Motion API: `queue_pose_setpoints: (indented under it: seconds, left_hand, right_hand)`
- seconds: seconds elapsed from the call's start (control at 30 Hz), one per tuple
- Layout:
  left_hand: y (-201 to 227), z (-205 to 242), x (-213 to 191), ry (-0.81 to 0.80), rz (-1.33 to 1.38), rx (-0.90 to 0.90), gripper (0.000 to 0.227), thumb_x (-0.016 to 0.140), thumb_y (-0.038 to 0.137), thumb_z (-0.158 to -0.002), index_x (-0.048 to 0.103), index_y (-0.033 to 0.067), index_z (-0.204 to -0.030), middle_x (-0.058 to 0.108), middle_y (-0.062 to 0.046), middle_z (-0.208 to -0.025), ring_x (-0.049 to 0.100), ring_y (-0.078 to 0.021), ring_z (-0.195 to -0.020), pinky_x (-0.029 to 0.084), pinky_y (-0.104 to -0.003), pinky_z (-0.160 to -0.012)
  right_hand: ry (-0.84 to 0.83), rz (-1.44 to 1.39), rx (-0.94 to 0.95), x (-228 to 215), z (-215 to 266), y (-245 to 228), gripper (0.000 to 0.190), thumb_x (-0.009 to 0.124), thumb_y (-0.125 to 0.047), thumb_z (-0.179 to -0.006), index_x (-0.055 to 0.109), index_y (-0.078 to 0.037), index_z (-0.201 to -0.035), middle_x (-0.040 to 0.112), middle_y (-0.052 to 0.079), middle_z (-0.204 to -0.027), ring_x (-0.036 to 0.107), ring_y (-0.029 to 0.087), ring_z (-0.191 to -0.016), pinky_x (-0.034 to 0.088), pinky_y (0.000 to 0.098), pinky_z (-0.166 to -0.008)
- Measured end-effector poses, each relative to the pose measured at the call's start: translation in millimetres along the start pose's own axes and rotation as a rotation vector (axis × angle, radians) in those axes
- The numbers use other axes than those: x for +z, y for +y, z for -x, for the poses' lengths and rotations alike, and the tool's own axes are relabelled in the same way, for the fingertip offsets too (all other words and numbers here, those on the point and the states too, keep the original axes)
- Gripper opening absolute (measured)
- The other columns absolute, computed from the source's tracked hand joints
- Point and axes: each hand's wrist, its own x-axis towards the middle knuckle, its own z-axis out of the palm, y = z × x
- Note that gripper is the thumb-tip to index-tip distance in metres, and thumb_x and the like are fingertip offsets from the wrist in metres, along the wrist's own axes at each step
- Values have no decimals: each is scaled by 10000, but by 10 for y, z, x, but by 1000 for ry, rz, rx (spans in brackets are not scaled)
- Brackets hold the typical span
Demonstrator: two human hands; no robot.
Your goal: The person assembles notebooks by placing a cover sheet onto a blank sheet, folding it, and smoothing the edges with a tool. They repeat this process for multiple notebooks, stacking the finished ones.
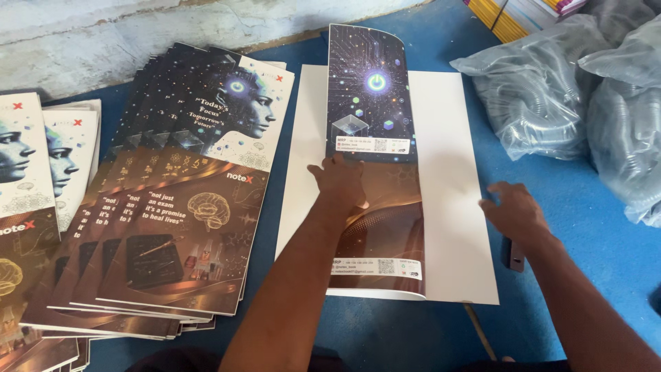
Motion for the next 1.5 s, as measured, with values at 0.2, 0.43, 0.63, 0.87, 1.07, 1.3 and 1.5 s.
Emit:
queue_pose_setpoints:
  seconds: [0.2, 0.43, 0.63, 0.87, 1.07, 1.3, 1.5]
  left_hand:
    - [-13, -23, 22, 9, -2, -5, 1053, 877, 537, -718, 322, 376, -1598, 291, -163, -1616, 288, -419, -1494, 184, -726, -1173]
    - [-127, -77, 6, 6, 2, -37, 1035, 854, 532, -739, 299, 394, -1601, 293, -156, -1612, 294, -418, -1491, 182, -728, -1174]
    - [-159, -93, 15, -12, 32, -35, 1059, 869, 510, -730, 282, 397, -1604, 261, -150, -1625, 256, -411, -1506, 158, -743, -1179]
    - [-153, -146, 81, 4, 53, -27, 1060, 879, 489, -737, 280, 391, -1605, 217, -177, -1649, 220, -442, -1513, 174, -743, -1165]
    - [-152, -188, 132, 29, 89, -33, 1056, 898, 450, -716, 311, 381, -1591, 204, -180, -1653, 203, -459, -1508, 183, -741, -1155]
    - [-164, -157, 168, 68, 101, -18, 1013, 879, 417, -729, 339, 374, -1585, 247, -192, -1632, 215, -463, -1496, 194, -751, -1149]
    - [-167, -173, 176, 60, 100, -16, 1011, 874, 413, -733, 332, 379, -1586, 245, -193, -1629, 215, -464, -1494, 196, -747, -1149]
  right_hand:
    - [4, 156, 95, 20, -221, 441, 548, 832, -338, -788, 710, -96, -1264, 704, 171, -1260, 667, 365, -1163, 571, 510, -963]
    - [-233, 74, 317, -28, -275, 591, 365, 861, -244, -776, 806, 38, -1000, 808, 216, -944, 785, 308, -820, 660, 418, -724]
    - [-287, 132, 314, -9, -241, 595, 340, 848, -195, -769, 824, 36, -1018, 826, 221, -982, 823, 302, -839, 654, 385, -701]
    - [-61, 56, 71, -162, -166, 132, 522, 803, -202, -854, 638, -139, -1345, 732, 182, -1214, 744, 327, -1029, 587, 461, -869]
    - [37, -115, -343, -105, 91, -587, 491, 707, -166, -902, 629, -191, -1387, 698, 195, -1178, 709, 351, -1020, 567, 464, -882]
    - [44, 123, -585, 137, 166, -1157, 428, 618, -128, -963, 645, -272, -1365, 647, 151, -1134, 627, 322, -1080, 529, 429, -928]
    - [-44, 342, -597, 216, 147, -1278, 498, 539, -53, -985, 624, -326, -1393, 659, 128, -1123, 633, 273, -1115, 540, 409, -958]
